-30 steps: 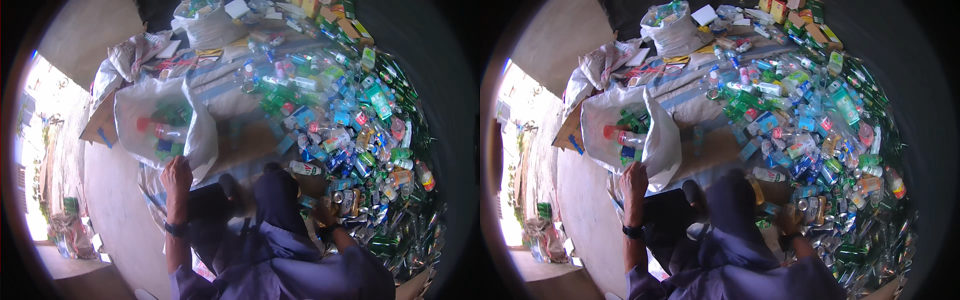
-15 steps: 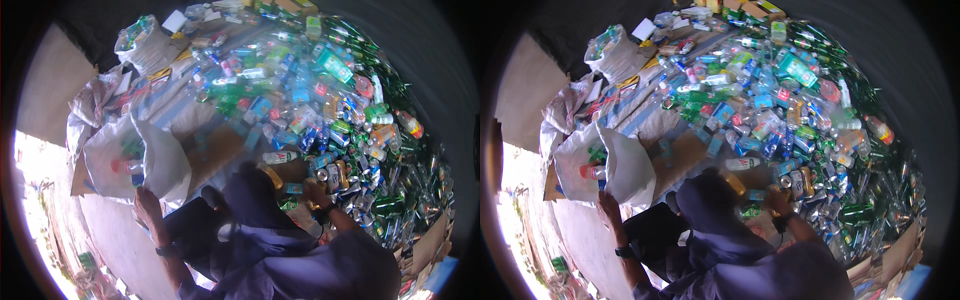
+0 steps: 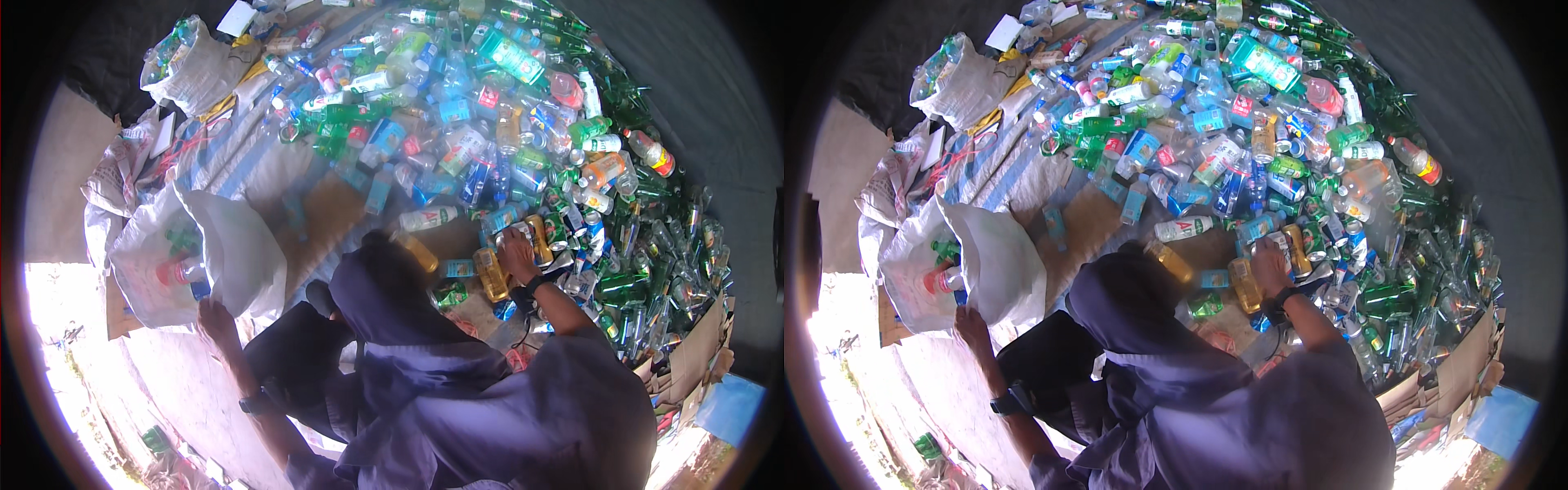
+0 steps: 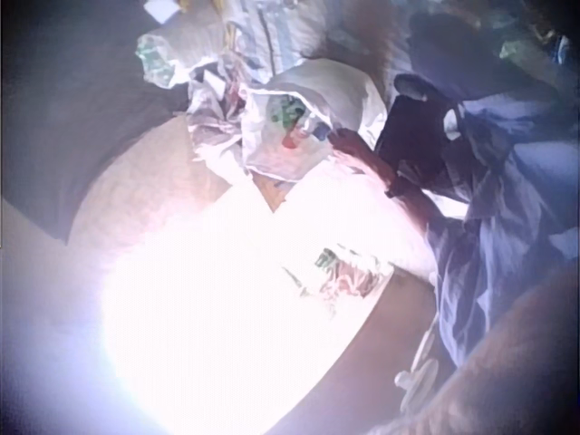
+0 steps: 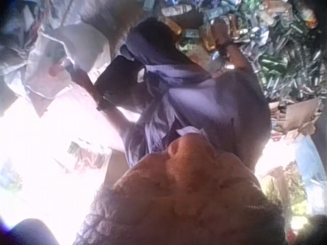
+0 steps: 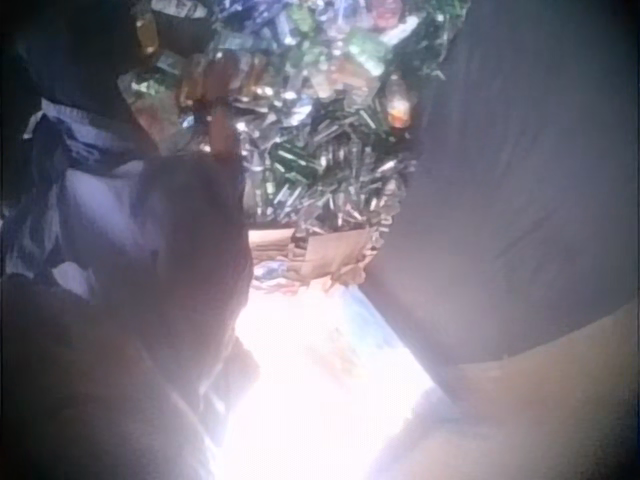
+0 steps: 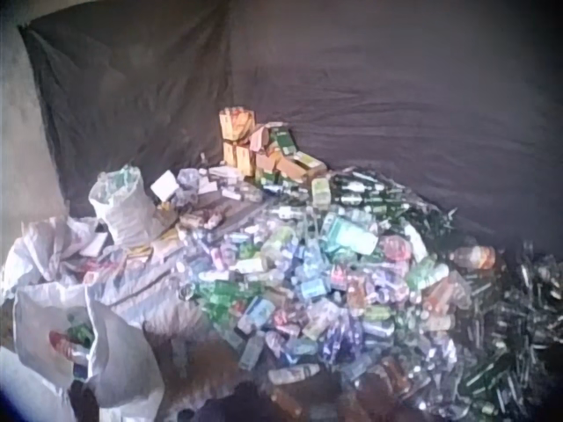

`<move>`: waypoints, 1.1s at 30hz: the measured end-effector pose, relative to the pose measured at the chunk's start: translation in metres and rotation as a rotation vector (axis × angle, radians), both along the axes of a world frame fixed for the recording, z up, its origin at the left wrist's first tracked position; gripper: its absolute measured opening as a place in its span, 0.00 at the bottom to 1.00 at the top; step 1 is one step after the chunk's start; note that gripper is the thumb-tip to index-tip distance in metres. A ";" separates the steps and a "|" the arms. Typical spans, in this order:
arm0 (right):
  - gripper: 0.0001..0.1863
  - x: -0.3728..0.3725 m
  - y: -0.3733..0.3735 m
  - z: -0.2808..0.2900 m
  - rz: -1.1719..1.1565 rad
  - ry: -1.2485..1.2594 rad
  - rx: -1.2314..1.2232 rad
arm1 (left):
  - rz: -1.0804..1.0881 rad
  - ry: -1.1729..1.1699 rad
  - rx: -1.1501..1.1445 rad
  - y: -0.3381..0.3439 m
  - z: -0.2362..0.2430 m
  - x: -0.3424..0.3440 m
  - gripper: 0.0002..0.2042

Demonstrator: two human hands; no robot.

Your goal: The person sits on the floor and sorts plastic bottles from a large pile into a white sack. They pick up bottles one by one, place them into the sack, and occasionally adjust the sack opening to fit more items.

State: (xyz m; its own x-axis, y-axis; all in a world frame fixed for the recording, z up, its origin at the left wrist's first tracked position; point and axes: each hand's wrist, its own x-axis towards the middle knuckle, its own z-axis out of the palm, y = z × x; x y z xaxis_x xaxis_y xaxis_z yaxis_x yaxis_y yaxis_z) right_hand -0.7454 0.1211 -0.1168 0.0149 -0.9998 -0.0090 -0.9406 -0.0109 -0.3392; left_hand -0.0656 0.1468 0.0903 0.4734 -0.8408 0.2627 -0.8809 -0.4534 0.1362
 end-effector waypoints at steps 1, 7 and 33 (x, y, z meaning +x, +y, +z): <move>0.22 0.000 -0.004 -0.003 0.006 0.030 0.002 | -0.019 -0.004 -0.032 -0.001 -0.001 -0.001 0.13; 0.30 0.016 -0.043 -0.033 0.011 0.216 0.098 | 0.041 0.028 0.049 -0.003 0.009 -0.012 0.13; 0.33 0.044 -0.093 0.052 -0.173 0.149 0.094 | 0.030 -0.002 0.066 -0.009 0.026 -0.041 0.05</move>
